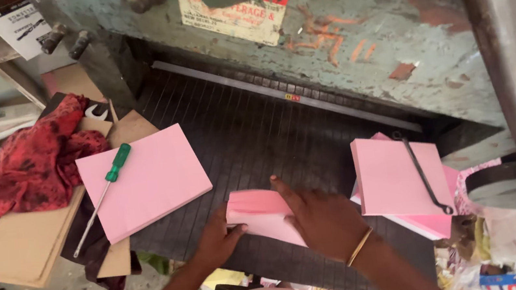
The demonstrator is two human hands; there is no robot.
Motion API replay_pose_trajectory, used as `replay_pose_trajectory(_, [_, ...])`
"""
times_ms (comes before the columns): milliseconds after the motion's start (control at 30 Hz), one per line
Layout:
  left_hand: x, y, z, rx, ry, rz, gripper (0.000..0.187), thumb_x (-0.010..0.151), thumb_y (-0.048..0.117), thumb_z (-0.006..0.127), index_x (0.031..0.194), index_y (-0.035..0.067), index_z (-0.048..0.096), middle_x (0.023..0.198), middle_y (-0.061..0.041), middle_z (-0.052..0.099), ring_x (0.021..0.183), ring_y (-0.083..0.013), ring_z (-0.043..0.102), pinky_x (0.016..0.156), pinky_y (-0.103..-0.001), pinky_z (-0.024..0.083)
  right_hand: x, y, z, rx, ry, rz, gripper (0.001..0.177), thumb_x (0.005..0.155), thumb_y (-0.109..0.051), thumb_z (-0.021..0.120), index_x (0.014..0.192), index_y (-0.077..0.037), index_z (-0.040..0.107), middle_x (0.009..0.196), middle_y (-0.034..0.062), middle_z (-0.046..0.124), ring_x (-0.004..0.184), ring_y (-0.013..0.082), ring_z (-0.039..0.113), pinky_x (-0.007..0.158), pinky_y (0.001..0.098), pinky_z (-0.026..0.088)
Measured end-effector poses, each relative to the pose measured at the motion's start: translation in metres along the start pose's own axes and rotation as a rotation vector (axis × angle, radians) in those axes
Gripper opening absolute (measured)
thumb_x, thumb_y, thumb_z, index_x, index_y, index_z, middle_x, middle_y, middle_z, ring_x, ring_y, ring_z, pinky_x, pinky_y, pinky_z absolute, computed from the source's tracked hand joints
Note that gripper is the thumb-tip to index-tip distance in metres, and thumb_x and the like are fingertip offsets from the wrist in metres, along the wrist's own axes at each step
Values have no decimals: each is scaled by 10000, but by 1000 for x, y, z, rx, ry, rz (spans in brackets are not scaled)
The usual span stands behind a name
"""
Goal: The person folds pink sheets of paper in half by hand on a workbench. They repeatedly pick up a sheet, fold it, and place it onto a growing stack. The task is performed continuously throughout the clip.
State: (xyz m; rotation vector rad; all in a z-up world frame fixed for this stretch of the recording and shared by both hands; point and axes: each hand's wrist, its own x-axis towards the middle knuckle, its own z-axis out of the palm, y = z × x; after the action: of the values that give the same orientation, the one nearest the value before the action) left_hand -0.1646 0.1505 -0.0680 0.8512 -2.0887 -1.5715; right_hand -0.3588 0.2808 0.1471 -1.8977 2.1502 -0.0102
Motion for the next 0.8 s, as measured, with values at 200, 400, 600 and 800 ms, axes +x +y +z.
replay_pose_trajectory(200, [9,47,-21,-638,182,-99,453,854,185,741,1253,35,587,1134,-115,685,1047,-200,664,912,-360,542,-14,34,27,775,367,68,402,966,-173,653,1332,-17,597,1078,134,763,902,246,713,763,369,568])
replay_pose_trajectory(400, [3,109,-25,25,-34,-214,407,1011,366,645,1244,32,635,1051,-166,743,969,-227,723,881,-374,538,-21,21,75,1151,495,576,277,882,-101,733,1112,48,698,950,145,801,814,162,715,743,311,560])
replay_pose_trajectory(600, [-14,114,-23,-383,37,88,494,931,221,690,1351,39,504,1221,-90,675,1132,-159,641,960,-335,513,-29,17,106,1389,705,353,337,863,-135,745,1173,-24,670,1028,29,742,936,99,670,822,272,546])
replay_pose_trajectory(800, [-6,88,-12,-326,0,74,411,904,156,740,1248,11,568,1109,-132,709,1078,-195,670,931,-359,532,-21,27,129,1345,655,342,298,880,-116,783,1135,15,701,967,54,729,883,114,655,777,288,540])
